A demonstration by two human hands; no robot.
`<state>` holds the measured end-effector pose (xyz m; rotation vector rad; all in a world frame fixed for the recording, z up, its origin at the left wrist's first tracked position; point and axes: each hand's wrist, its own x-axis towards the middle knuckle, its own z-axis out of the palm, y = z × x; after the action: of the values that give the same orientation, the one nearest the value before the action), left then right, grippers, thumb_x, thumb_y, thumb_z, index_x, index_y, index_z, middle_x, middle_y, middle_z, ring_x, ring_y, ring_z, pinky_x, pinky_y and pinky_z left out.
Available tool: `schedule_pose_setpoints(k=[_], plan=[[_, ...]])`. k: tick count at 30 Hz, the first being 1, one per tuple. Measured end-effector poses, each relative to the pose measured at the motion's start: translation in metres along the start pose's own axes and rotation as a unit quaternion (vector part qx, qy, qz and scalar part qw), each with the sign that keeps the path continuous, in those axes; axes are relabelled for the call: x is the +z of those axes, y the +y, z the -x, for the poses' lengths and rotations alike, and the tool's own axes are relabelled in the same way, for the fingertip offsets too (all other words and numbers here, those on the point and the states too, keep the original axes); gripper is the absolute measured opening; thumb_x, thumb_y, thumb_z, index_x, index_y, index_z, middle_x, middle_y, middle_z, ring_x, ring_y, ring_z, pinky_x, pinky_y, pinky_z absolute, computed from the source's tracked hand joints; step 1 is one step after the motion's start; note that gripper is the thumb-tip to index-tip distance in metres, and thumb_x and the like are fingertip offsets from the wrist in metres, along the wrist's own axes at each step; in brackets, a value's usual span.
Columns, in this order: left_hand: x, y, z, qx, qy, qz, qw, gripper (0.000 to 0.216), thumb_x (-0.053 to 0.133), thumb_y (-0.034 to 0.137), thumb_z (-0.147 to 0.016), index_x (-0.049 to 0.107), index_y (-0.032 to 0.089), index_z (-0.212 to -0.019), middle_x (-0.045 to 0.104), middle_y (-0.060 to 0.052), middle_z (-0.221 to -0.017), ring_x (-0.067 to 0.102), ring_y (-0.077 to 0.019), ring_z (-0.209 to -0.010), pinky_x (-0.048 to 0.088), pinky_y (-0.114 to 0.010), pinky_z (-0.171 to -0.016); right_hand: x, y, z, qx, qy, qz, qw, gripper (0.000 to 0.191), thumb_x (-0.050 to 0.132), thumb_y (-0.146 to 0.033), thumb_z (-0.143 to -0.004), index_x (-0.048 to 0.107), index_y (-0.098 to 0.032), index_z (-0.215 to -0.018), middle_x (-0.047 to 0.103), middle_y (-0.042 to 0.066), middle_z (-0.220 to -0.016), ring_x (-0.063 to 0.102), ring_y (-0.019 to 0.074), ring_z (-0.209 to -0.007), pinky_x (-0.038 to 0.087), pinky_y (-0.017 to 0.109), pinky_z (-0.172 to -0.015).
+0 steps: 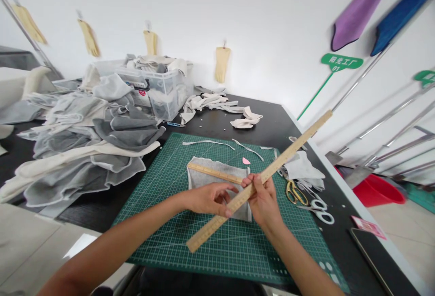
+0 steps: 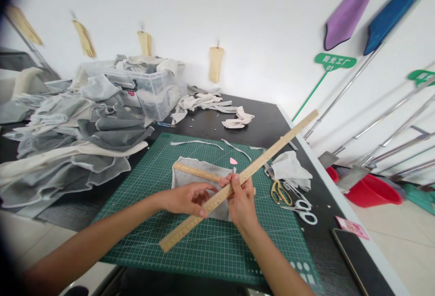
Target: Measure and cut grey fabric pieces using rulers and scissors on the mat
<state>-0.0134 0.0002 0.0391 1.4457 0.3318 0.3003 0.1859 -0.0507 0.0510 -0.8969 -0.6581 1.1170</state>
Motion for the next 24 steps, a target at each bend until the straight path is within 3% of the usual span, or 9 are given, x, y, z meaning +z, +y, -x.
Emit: schedule_pose_setpoints(k=[3, 4, 8, 11, 14, 16, 19, 21, 24], plan=[[-0.015, 0.008, 0.009, -0.069, 0.044, -0.027, 0.996, 0.044, 0.078, 0.052, -0.079, 0.069, 0.018, -0.106, 0.068, -0.002, -0.078, 0.063, -0.0133, -0.063, 0.049, -0.022, -0.053, -0.004, 0.012, -0.001, -0.007, 0.019, 0.009, 1.0, 0.036, 0.083, -0.044, -0.078, 0.059, -0.027, -0.097, 0.069, -0.003, -0.096, 0.068, 0.0154, -0.086, 0.058, 0.035, -0.084], [-0.024, 0.011, 0.014, -0.083, 0.06, -0.031, 0.994, 0.047, 0.079, 0.053, -0.078, 0.068, 0.02, -0.11, 0.067, -0.001, -0.079, 0.062, -0.0133, -0.062, 0.048, -0.022, -0.051, -0.006, 0.015, -0.002, -0.023, 0.022, 0.021, 0.999, 0.036, 0.083, -0.043, -0.078, 0.059, -0.026, -0.099, 0.069, -0.002, -0.1, 0.068, 0.0159, -0.088, 0.056, 0.035, -0.086], [-0.049, 0.022, 0.026, -0.09, -0.007, -0.066, 0.994, 0.06, 0.078, 0.053, -0.079, 0.063, 0.022, -0.129, 0.068, -0.005, -0.096, 0.065, -0.0171, -0.081, 0.052, -0.025, -0.064, -0.01, 0.022, -0.006, -0.08, 0.05, 0.071, 0.993, 0.033, 0.083, -0.039, -0.078, 0.06, -0.025, -0.097, 0.064, -0.004, -0.091, 0.061, 0.0139, -0.083, 0.053, 0.03, -0.079], [-0.04, 0.022, 0.024, -0.031, 0.02, -0.112, 0.993, 0.061, 0.078, 0.05, -0.079, 0.061, 0.02, -0.129, 0.067, -0.004, -0.092, 0.062, -0.0154, -0.076, 0.049, -0.025, -0.065, -0.003, 0.026, 0.001, -0.06, 0.029, 0.051, 0.997, 0.028, 0.08, -0.04, -0.081, 0.059, -0.024, -0.089, 0.06, -0.005, -0.083, 0.059, 0.0142, -0.078, 0.053, 0.029, -0.072], [-0.018, 0.019, 0.017, -0.047, 0.092, -0.217, 0.971, 0.05, 0.076, 0.055, -0.078, 0.064, 0.02, -0.112, 0.066, -0.001, -0.088, 0.059, -0.0145, -0.068, 0.041, -0.024, -0.056, 0.003, 0.032, 0.011, -0.03, -0.002, 0.058, 0.998, 0.026, 0.078, -0.042, -0.083, 0.062, -0.023, -0.091, 0.062, -0.003, -0.084, 0.059, 0.0151, -0.075, 0.052, 0.028, -0.066], [-0.007, 0.016, 0.015, -0.066, 0.189, -0.361, 0.911, 0.046, 0.072, 0.06, -0.079, 0.064, 0.02, -0.099, 0.067, 0.0, -0.084, 0.061, -0.0173, -0.069, 0.038, -0.025, -0.057, 0.004, 0.038, 0.017, -0.011, -0.012, 0.081, 0.997, 0.027, 0.078, -0.042, -0.083, 0.065, -0.022, -0.094, 0.065, -0.001, -0.085, 0.06, 0.0158, -0.074, 0.053, 0.03, -0.067], [-0.002, 0.011, 0.011, -0.068, 0.303, -0.569, 0.761, 0.045, 0.062, 0.063, -0.087, 0.061, 0.019, -0.097, 0.069, -0.005, -0.087, 0.065, -0.0242, -0.079, 0.04, -0.031, -0.063, 0.003, 0.047, 0.022, 0.025, -0.024, 0.084, 0.996, 0.028, 0.079, -0.043, -0.082, 0.067, -0.021, -0.095, 0.068, 0.001, -0.086, 0.062, 0.0168, -0.074, 0.054, 0.034, -0.073], [-0.004, 0.009, 0.01, -0.047, 0.303, -0.657, 0.689, 0.04, 0.057, 0.058, -0.093, 0.06, 0.018, -0.1, 0.071, -0.008, -0.094, 0.066, -0.0267, -0.088, 0.042, -0.033, -0.068, 0.003, 0.05, 0.023, 0.05, -0.038, 0.08, 0.995, 0.03, 0.079, -0.045, -0.081, 0.068, -0.019, -0.094, 0.067, 0.001, -0.082, 0.062, 0.0169, -0.072, 0.054, 0.034, -0.073], [-0.014, 0.009, 0.011, -0.025, 0.271, -0.716, 0.643, 0.034, 0.054, 0.053, -0.096, 0.059, 0.019, -0.099, 0.071, -0.008, -0.092, 0.067, -0.0259, -0.087, 0.043, -0.033, -0.07, 0.005, 0.048, 0.028, 0.082, -0.054, 0.112, 0.989, 0.037, 0.069, -0.054, -0.087, 0.067, -0.018, -0.093, 0.064, 0.001, -0.075, 0.06, 0.0165, -0.066, 0.053, 0.031, -0.061]])
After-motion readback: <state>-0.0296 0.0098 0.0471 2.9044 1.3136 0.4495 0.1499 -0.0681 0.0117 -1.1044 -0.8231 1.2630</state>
